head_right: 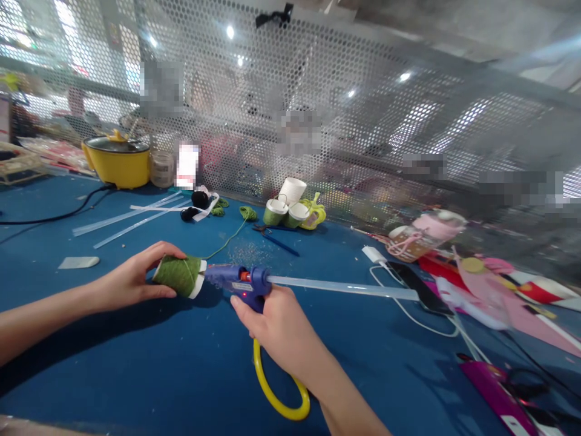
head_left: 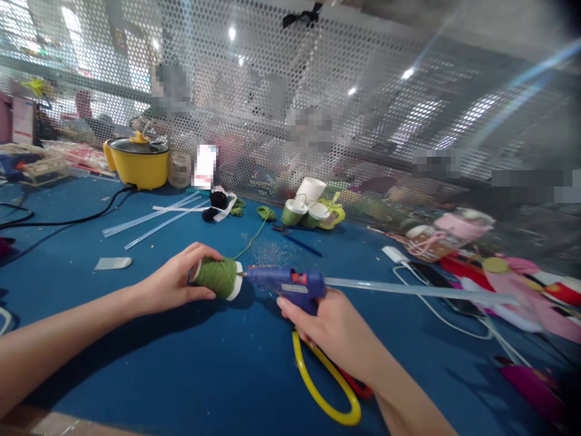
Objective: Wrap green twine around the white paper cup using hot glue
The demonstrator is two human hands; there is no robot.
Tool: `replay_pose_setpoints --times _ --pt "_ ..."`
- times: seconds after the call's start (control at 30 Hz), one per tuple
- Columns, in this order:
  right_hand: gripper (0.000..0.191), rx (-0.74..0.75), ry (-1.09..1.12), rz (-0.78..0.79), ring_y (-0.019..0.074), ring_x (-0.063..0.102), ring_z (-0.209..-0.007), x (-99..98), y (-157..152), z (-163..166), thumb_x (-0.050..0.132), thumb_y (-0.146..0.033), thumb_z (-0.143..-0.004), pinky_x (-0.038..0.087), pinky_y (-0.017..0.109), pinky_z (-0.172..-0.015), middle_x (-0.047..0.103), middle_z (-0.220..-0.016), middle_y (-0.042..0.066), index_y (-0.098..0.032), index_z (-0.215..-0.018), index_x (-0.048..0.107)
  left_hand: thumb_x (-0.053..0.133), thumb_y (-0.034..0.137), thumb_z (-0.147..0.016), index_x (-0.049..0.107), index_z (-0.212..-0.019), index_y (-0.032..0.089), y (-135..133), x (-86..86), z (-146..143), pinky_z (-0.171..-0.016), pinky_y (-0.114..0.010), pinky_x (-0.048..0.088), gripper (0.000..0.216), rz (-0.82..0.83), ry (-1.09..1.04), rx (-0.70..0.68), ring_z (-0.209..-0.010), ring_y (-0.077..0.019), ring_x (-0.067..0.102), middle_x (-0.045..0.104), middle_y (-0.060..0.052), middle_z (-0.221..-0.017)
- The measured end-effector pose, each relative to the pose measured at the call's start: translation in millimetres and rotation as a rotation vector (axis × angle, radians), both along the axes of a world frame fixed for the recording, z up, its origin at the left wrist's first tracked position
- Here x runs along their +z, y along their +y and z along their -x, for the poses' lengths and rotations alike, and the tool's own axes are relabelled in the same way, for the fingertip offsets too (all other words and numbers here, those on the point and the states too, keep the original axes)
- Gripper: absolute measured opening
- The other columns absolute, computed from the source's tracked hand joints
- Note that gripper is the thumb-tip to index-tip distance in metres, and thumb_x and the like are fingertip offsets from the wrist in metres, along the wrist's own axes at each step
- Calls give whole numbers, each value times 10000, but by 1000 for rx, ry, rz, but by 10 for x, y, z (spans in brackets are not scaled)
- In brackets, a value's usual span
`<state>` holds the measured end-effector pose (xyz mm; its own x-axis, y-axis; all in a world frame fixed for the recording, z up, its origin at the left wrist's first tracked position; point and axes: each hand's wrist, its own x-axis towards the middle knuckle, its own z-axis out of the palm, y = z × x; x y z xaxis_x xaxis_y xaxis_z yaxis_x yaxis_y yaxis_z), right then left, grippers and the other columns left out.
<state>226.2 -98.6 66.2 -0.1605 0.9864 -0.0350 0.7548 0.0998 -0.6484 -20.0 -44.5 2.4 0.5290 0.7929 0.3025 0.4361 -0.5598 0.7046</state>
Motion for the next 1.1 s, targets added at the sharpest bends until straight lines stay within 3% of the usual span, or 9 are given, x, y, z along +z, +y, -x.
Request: replay_pose_setpoints --times 0.27,0.6,0.87,1.1 --pt "267 24 -45 -65 118 466 -366 -24 -34 4 501 -360 -776 383 228 -390 508 -402 -30 -204 -562 538 645 285 -718 458 -1106 221 20 -17 -7 -824 -376 435 435 69 -45 40 -934 -214 522 503 -50 -1047" --pt "169 32 -66 -94 124 430 -352 -24 -44 9 502 -327 -788 361 241 -390 478 -395 -51 -213 -718 605 646 293 -718 457 -1101 219 16 -12 -13 -812 -378 443 433 91 -44 48 -920 -216 526 502 -51 -1044" --pt "239 61 -104 -94 131 445 -366 -44 -41 -17 500 -359 -795 380 250 -424 477 -391 -46 -226 -606 564 651 277 -713 471 -1095 222 19 -25 -5 -799 -367 455 425 92 -59 53 -904 -210 536 518 -49 -1041" --pt "174 25 -113 -120 148 469 -363 -33 -46 8 503 -340 -803 393 263 -437 497 -406 -48 -215 -823 623 651 241 -706 462 -1080 221 -4 8 -14 -824 -381 436 419 73 -11 40 -942 -224 523 497 -48 -1039"
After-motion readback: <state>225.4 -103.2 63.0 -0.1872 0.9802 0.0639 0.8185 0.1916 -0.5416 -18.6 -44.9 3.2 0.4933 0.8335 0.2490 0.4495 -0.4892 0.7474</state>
